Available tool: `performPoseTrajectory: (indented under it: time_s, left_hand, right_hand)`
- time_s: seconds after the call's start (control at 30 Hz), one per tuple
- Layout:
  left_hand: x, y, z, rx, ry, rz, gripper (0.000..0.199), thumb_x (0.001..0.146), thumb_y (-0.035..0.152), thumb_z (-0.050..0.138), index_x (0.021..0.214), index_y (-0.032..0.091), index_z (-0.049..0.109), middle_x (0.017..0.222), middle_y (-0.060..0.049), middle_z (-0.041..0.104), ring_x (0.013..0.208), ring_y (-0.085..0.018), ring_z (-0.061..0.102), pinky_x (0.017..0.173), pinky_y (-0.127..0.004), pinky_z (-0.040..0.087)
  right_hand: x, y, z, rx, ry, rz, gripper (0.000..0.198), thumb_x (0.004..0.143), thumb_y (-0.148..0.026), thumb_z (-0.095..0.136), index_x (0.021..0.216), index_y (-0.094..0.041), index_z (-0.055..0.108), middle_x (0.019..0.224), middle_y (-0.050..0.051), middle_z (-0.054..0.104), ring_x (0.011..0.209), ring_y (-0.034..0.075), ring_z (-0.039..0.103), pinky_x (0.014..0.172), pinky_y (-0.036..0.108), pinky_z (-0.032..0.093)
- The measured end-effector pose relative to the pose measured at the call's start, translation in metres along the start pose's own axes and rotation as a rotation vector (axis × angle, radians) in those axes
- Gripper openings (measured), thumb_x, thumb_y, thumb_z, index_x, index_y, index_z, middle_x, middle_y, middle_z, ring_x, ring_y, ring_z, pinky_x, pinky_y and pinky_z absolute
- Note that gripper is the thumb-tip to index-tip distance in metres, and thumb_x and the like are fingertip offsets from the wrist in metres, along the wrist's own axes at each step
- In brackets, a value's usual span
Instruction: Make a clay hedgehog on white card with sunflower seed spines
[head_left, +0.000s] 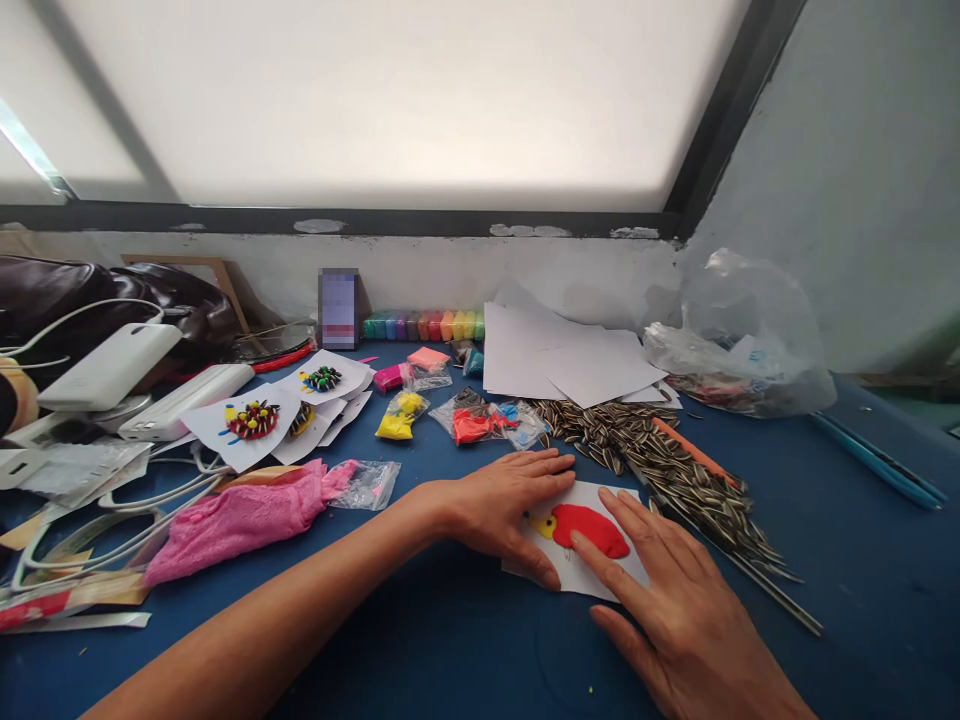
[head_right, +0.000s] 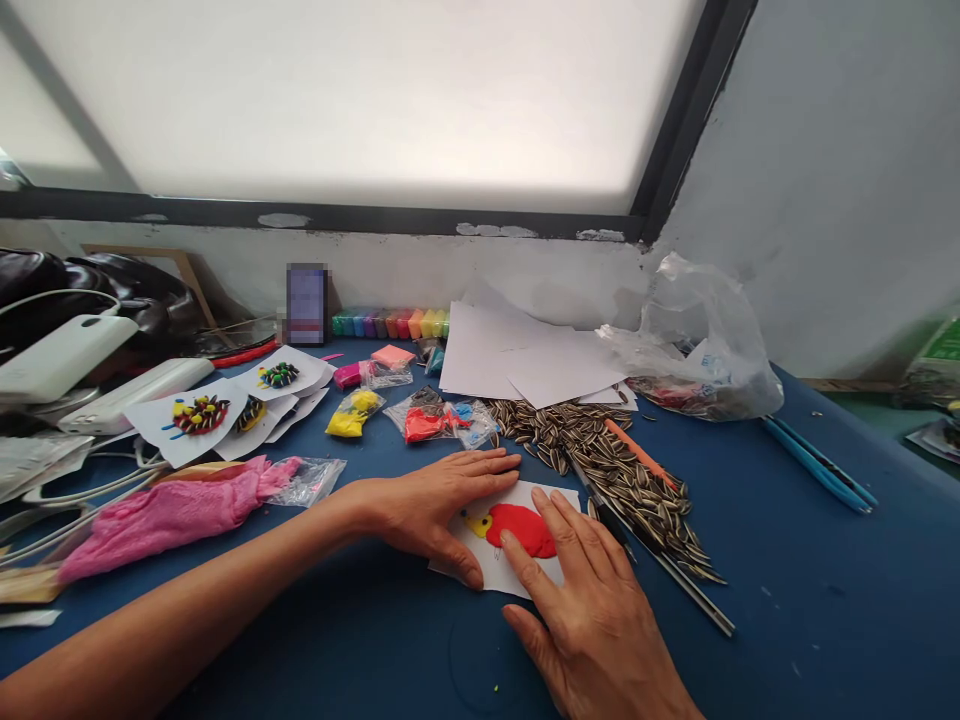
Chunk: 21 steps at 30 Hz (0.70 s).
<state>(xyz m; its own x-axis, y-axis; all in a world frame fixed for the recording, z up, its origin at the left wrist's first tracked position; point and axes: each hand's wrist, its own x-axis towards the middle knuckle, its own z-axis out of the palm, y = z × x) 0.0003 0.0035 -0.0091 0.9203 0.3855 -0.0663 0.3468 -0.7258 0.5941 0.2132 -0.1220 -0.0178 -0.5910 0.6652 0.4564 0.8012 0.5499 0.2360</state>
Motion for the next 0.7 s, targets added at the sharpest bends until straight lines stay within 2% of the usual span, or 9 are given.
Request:
performPoseTrajectory:
  time_s: [0.43,0.7]
  left_hand:
    - [0.0002,0.0028,-0.0014,0.023,-0.011,0.003,0.102,0.073,0.063,0.069,0.151,0.014,0.025,0.159,-0.012,0.014,0.148,-0.029,0.009,0.12,-0.047,0.011]
    - [-0.0004,0.0043,-0.0018,0.013,0.004,0.005,0.1,0.073,0.062,0.07,0.15,0.015,0.027,0.159,-0.013,0.016,0.148,-0.029,0.01,0.12,-0.047,0.012]
  right_hand:
    - [0.007,-0.0074,-0.0009,0.056,-0.002,0.029,0.04,0.091,-0.042,0.053,0.124,-0.021,0.064,0.133,0.019,0.056,0.126,0.032,0.048,0.092,0.045,0.045]
    - [0.003,-0.0078,-0.0033,0.074,-0.003,0.048,0.04,0.092,-0.043,0.052,0.124,-0.022,0.064,0.135,0.019,0.056,0.126,0.033,0.048,0.092,0.048,0.046]
